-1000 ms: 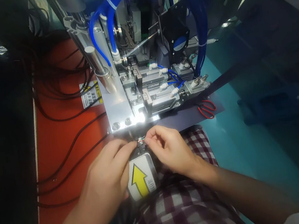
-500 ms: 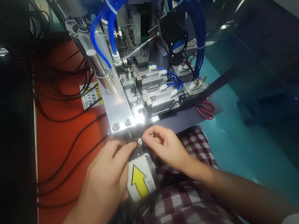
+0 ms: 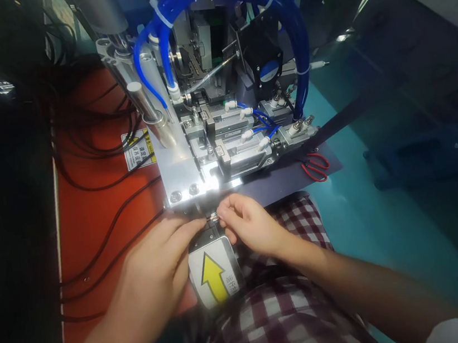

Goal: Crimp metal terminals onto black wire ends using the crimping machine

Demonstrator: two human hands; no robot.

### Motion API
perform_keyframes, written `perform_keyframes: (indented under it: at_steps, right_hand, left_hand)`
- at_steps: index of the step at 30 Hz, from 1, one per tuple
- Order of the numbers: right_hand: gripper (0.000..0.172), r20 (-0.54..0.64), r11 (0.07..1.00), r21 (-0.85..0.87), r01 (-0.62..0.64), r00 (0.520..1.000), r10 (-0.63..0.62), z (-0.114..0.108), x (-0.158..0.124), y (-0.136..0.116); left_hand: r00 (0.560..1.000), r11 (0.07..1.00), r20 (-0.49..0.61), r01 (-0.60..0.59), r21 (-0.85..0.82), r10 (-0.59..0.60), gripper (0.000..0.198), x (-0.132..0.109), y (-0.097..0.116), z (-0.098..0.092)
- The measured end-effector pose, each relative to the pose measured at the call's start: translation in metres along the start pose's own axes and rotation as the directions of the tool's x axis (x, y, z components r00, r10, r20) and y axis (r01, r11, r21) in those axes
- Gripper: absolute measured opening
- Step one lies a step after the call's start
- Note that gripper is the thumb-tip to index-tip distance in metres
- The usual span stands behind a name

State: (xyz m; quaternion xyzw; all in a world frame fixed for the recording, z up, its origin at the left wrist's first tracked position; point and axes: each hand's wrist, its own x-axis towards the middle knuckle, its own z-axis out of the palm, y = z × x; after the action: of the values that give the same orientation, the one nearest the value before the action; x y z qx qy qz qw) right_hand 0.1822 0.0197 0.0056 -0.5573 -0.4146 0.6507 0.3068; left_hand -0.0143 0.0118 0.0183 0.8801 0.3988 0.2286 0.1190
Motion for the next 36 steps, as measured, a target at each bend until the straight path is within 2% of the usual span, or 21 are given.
perform_keyframes:
  at_steps: [7, 12, 14, 17, 19, 22, 24, 26, 30, 33, 36]
  right_hand:
    - [0.019, -0.004, 0.998, -0.061, 0.032, 0.999, -0.033, -0.002, -0.002, 0.0]
    - [0.015, -0.083, 0.984, -0.15, 0.094, 0.991, -0.107, 0.001, -0.005, 0.001]
    - [0.017, -0.075, 0.995, -0.093, 0.043, 0.996, -0.05, 0.001, -0.003, 0.0]
    - [0.024, 0.042, 0.995, 0.03, -0.091, 0.995, 0.09, -0.003, 0.0, -0.002]
    - [0.03, 0.082, 0.995, 0.023, -0.1, 0.992, 0.098, -0.005, 0.0, -0.001]
    - [0.035, -0.011, 0.992, -0.117, 0.042, 0.999, -0.043, -0.005, -0.001, 0.005]
    - [0.032, -0.069, 0.97, -0.192, 0.153, 0.983, -0.168, -0.002, -0.002, 0.011]
    - [0.028, -0.084, 0.965, -0.136, 0.222, 0.968, -0.235, 0.003, -0.001, 0.016]
    - [0.025, -0.092, 0.959, 0.089, 0.268, 0.961, -0.26, 0.01, 0.003, 0.025]
    - [0.024, -0.135, 0.944, 0.032, 0.328, 0.937, -0.321, 0.011, 0.003, 0.027]
    - [0.026, -0.13, 0.952, 0.081, 0.296, 0.95, -0.284, 0.01, 0.003, 0.026]
  left_hand:
    - [0.999, 0.999, 0.006, -0.037, -0.008, 0.037, 0.025, -0.001, -0.008, 0.002]
    - [0.999, 0.999, 0.01, -0.045, 0.011, 0.045, 0.027, 0.0, -0.006, 0.002]
    - [0.999, 0.995, 0.022, -0.047, 0.084, 0.046, 0.029, 0.002, -0.004, 0.001]
    - [0.998, 0.972, 0.037, -0.053, 0.228, 0.046, 0.034, 0.003, 0.002, -0.002]
    - [0.998, 0.96, 0.042, -0.065, 0.274, 0.055, 0.037, 0.004, 0.005, -0.003]
    - [0.998, 0.957, 0.042, -0.059, 0.282, 0.05, 0.038, 0.004, 0.007, -0.004]
    - [0.998, 0.96, 0.035, -0.051, 0.276, 0.043, 0.039, 0.003, 0.006, -0.003]
    - [0.998, 0.968, 0.044, -0.053, 0.244, 0.043, 0.039, 0.002, 0.002, -0.002]
    - [0.999, 0.992, -0.004, -0.034, 0.121, 0.035, 0.041, -0.004, -0.009, 0.005]
    - [0.999, 0.993, -0.021, -0.027, 0.115, 0.03, 0.04, -0.006, -0.013, 0.008]
    - [0.999, 0.98, 0.015, -0.046, 0.193, 0.043, 0.038, -0.004, -0.01, 0.005]
